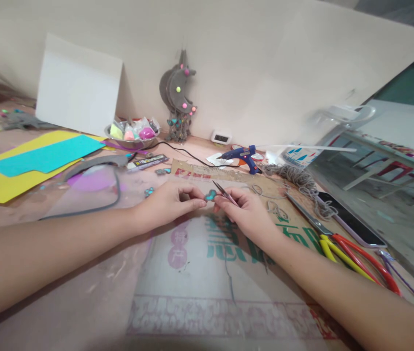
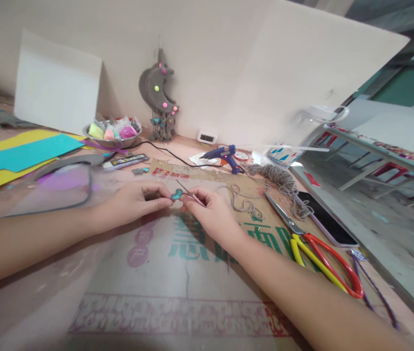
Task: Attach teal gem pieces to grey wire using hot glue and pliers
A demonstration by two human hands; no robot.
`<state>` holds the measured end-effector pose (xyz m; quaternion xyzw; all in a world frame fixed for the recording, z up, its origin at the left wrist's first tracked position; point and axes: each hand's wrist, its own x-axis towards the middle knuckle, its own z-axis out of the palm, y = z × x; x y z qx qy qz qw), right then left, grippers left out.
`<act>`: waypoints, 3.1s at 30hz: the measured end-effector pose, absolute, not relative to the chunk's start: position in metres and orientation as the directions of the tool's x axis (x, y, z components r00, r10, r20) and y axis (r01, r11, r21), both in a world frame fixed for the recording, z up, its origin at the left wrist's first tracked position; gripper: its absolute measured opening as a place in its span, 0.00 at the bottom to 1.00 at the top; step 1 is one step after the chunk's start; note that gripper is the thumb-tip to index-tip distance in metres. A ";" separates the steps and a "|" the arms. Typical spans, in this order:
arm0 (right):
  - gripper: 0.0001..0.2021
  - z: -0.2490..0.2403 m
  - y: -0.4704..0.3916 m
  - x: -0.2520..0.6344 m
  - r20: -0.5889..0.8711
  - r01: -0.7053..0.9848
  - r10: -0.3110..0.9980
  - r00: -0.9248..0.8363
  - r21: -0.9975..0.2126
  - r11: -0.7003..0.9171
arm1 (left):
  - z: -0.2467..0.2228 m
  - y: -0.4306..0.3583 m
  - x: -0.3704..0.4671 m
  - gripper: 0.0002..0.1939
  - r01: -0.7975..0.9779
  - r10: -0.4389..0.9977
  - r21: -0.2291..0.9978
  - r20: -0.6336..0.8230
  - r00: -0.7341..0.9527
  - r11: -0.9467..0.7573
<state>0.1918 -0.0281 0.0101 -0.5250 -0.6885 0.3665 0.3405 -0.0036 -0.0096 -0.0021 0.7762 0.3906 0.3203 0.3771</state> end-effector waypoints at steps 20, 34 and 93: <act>0.11 0.012 -0.028 0.190 0.119 0.395 0.954 -0.275 -0.891 0.224 | -0.002 -0.010 -0.005 0.13 0.408 0.784 0.726 0.289 0.549 -0.554; 0.11 0.007 -0.026 0.189 0.080 0.446 0.959 -0.273 -0.872 0.200 | 0.003 -0.012 -0.005 0.13 0.386 0.848 0.791 0.294 0.440 -0.474; 0.06 0.005 -0.023 0.191 0.060 0.390 0.959 -0.277 -0.905 0.169 | 0.002 -0.010 -0.006 0.10 0.419 0.805 0.714 0.353 0.477 -0.561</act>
